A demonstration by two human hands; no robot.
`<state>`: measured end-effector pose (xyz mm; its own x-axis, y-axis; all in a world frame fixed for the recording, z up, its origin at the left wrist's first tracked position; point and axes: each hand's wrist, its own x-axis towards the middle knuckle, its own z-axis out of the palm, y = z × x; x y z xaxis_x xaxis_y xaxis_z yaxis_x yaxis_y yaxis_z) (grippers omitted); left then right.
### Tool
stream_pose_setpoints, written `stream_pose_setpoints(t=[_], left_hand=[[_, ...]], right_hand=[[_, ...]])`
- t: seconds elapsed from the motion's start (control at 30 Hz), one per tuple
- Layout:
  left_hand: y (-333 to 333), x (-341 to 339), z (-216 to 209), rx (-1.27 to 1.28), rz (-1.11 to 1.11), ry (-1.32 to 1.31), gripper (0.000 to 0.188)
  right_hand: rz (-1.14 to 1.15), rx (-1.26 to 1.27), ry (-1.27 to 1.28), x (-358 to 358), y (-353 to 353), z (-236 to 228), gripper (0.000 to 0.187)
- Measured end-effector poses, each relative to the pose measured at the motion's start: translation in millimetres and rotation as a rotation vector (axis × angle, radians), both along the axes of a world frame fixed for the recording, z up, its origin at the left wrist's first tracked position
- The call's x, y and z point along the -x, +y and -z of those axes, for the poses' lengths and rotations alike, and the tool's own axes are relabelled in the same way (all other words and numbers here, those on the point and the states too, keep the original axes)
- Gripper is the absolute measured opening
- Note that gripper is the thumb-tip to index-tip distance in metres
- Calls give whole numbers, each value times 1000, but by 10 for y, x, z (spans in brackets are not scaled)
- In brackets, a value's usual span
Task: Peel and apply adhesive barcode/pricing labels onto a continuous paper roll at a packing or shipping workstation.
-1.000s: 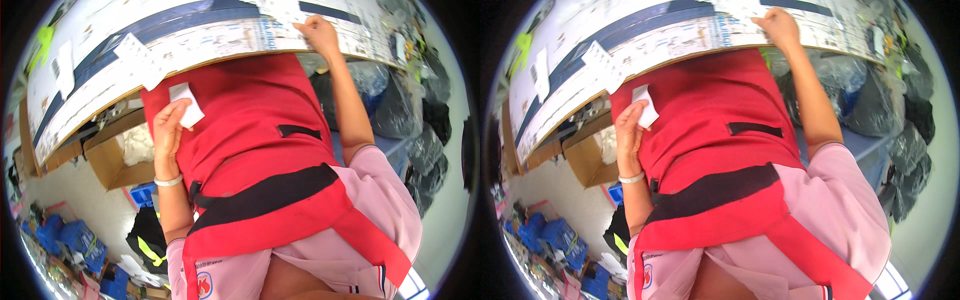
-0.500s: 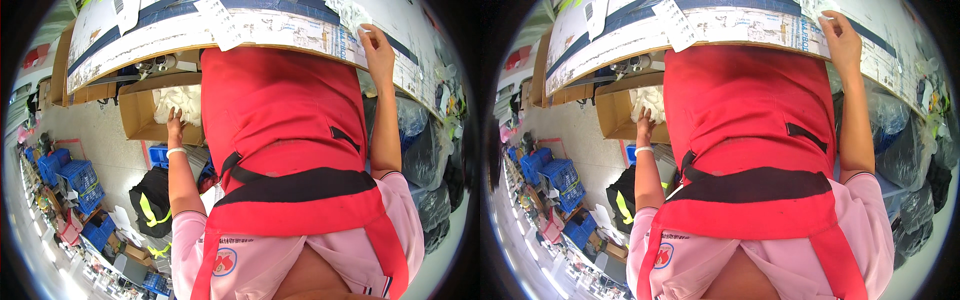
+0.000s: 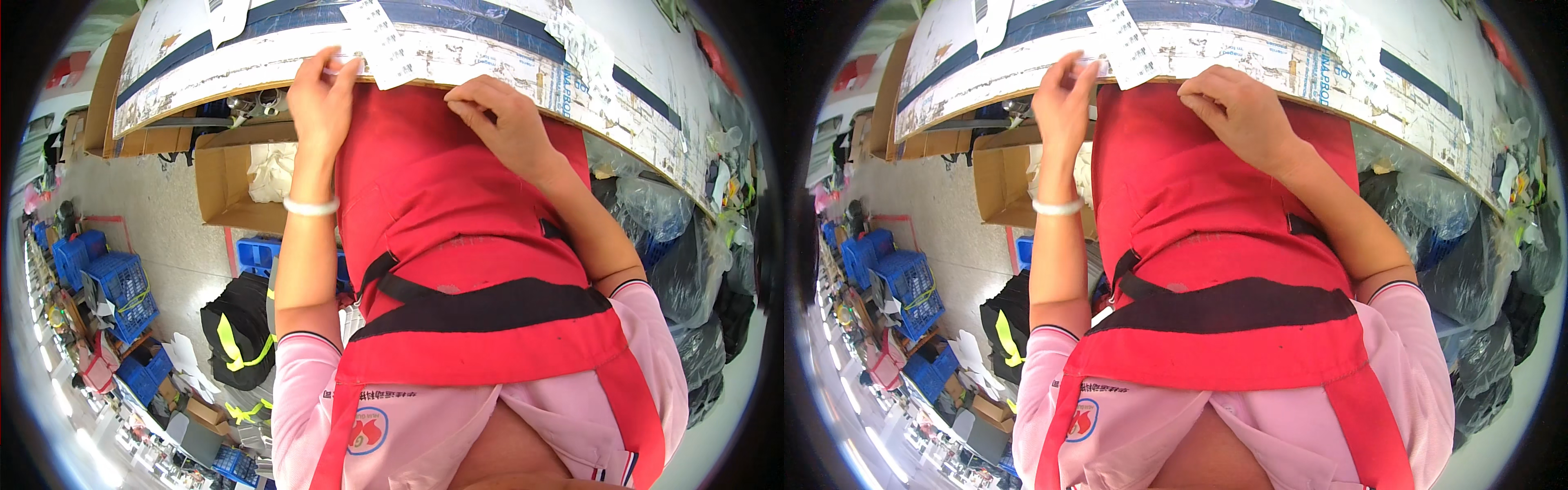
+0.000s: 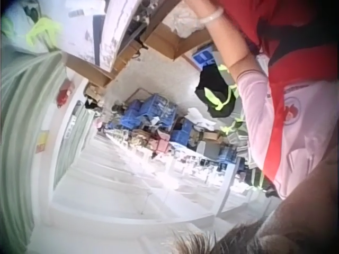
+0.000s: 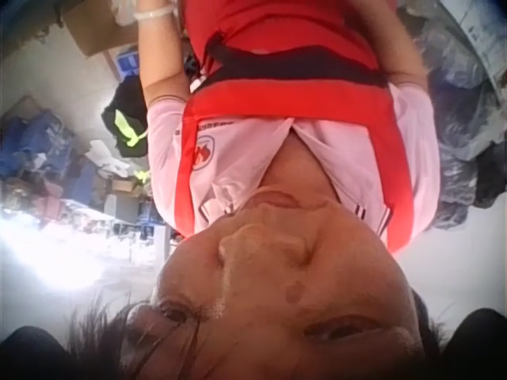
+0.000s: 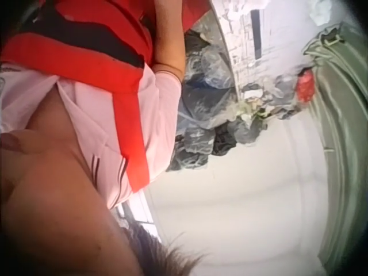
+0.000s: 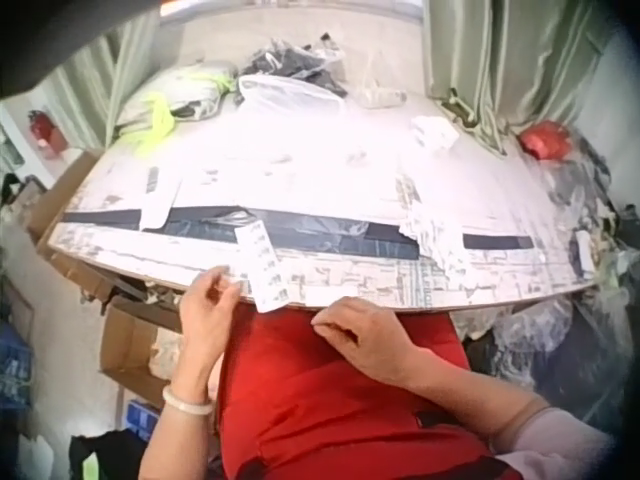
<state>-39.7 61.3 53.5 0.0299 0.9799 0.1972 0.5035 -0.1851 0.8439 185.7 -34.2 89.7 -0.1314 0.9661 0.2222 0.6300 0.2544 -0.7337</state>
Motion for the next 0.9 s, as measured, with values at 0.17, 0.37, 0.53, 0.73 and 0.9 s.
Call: stream_pose_setpoints(t=[0.17, 0.37, 0.53, 0.73, 0.9], left_hand=[[279, -233, -13, -13, 70, 379, 56], [338, -213, -12, 125, 40, 192, 48], [248, -155, -41, 120, 18, 8, 43], [-46, 4, -179, 115, -66, -618, 41], [-875, -299, -178, 133, 78, -505, 39]], right_hand=[[-59, -13, -14, -3, -77, 48, 8], [-38, 40, 9, -52, -105, 107, 9], [-62, -16, 8, -58, -104, 155, 9], [-67, 162, 170, -29, -140, 74, 15], [-54, 552, 655, 161, -139, -24, 25]])
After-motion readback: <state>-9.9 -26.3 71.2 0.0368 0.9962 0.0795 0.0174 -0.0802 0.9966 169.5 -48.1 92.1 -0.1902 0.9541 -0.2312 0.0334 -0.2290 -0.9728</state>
